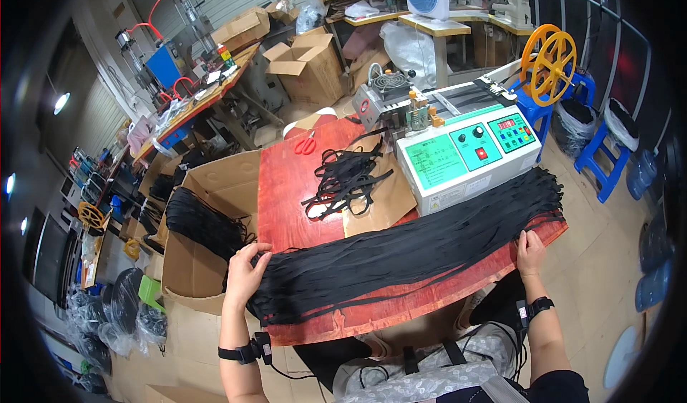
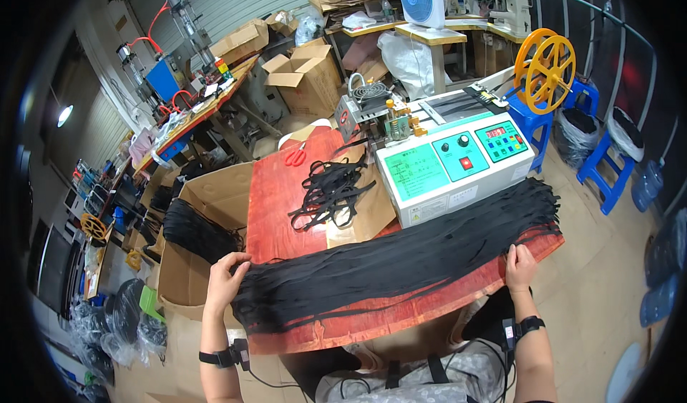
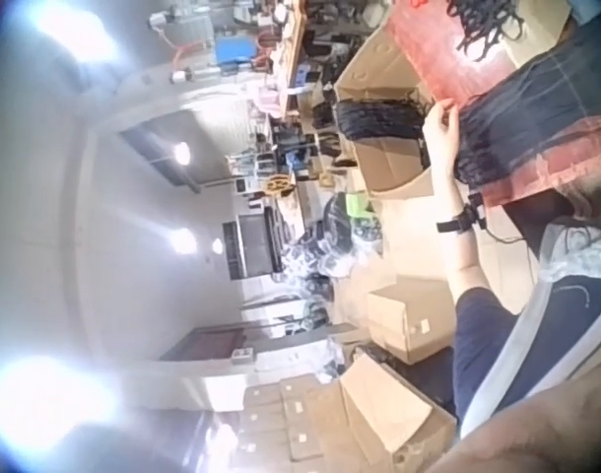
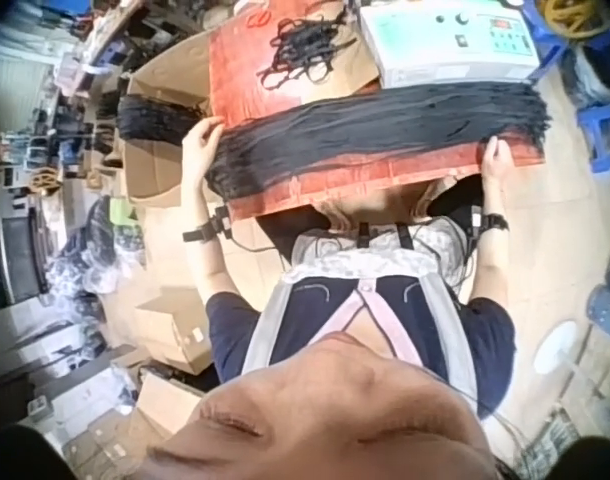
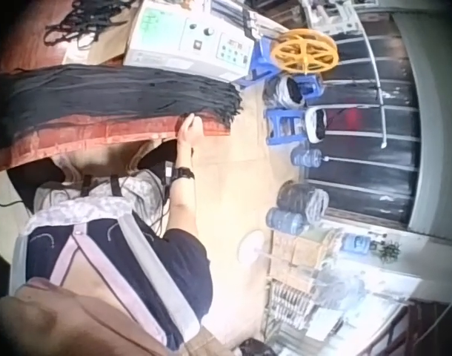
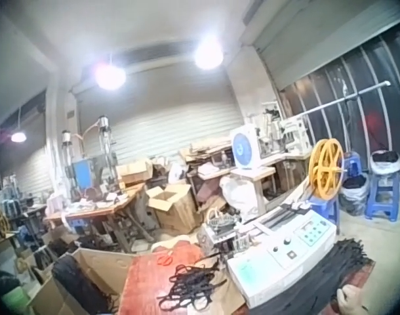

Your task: Using a computerized tape cutting machine to cut and organize black leather or webbing straps in a workshop.

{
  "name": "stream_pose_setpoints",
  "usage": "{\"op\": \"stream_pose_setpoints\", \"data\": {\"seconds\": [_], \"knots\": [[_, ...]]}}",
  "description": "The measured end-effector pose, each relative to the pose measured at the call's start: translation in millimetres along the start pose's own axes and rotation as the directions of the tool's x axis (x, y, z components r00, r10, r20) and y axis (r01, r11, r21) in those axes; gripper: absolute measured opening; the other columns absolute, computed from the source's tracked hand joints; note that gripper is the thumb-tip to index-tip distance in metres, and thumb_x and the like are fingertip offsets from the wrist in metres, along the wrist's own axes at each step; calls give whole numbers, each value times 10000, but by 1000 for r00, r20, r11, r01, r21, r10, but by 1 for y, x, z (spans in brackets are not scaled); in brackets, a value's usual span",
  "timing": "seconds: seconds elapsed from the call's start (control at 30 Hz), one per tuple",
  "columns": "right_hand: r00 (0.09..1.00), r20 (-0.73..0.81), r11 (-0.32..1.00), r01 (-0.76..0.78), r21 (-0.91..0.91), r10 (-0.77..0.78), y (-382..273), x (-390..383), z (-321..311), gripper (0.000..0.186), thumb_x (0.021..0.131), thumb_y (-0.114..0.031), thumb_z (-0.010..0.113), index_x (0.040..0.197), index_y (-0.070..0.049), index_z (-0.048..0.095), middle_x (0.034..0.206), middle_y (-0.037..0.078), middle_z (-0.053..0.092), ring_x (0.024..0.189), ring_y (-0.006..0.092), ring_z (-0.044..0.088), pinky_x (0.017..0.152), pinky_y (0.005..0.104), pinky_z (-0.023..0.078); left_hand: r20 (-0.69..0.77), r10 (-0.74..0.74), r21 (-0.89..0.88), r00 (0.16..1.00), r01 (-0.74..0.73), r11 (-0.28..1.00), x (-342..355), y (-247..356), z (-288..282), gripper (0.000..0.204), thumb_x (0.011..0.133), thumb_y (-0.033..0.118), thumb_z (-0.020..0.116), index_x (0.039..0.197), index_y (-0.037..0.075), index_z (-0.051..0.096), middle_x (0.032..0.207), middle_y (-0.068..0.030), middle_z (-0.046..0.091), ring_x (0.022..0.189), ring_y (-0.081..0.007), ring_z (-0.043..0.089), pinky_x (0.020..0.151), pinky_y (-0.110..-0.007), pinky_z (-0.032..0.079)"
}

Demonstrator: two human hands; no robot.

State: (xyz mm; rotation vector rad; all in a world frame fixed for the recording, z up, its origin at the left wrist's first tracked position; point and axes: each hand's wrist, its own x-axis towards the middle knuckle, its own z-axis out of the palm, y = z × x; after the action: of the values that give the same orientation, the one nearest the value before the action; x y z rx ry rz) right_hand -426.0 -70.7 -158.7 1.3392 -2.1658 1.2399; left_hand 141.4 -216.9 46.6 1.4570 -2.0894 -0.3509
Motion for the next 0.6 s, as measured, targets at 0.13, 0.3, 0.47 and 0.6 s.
{"op": "stream_pose_setpoints", "data": {"seconds": [0.13, 0.3, 0.47, 0.6], "knots": [[1000, -15, 1000, 1, 18, -1, -7, 2, -3, 270, 875, -154, 529, 655, -20, 451, 644, 146, 473, 590, 329, 499, 532, 396, 380, -79, -72, -110, 994, 63, 992, -11, 7, -11, 172, 807, 83, 622, 959, 5, 631, 918, -118, 665, 891, -221, 630, 821, -303, 455], [1000, 0, 999, -4, 43, 4, -6, 0, 0, 267, 867, -145, 533, 648, -20, 444, 646, 149, 478, 601, 334, 508, 535, 413, 378, -163, -138, -206, 977, 103, 973, -4, 18, -32, 338, 818, 71, 626, 1147, 34, 559, 1025, -103, 647, 984, -176, 592, 878, -301, 435], [1000, -9, 1000, 10, 5, -10, 0, 1, 0, 255, 862, -130, 532, 649, -16, 450, 629, 152, 460, 590, 338, 493, 538, 414, 369, -99, -145, -517, 985, 73, 853, 44, 25, -15, 533, 816, 31, 626, 1300, 1, 407, 1299, -149, 459, 1210, -225, 446, 996, -323, 374], [1000, 16, 1000, -13, -6, 13, 0, 0, -5, 252, 862, -112, 524, 642, -14, 448, 618, 153, 449, 577, 327, 483, 537, 405, 363, -4, -86, -527, 996, 71, 847, 111, 35, 29, 750, 762, 141, 718, 1382, 21, 313, 1408, -177, 337, 1336, -254, 284, 1066, -367, 271]]}}
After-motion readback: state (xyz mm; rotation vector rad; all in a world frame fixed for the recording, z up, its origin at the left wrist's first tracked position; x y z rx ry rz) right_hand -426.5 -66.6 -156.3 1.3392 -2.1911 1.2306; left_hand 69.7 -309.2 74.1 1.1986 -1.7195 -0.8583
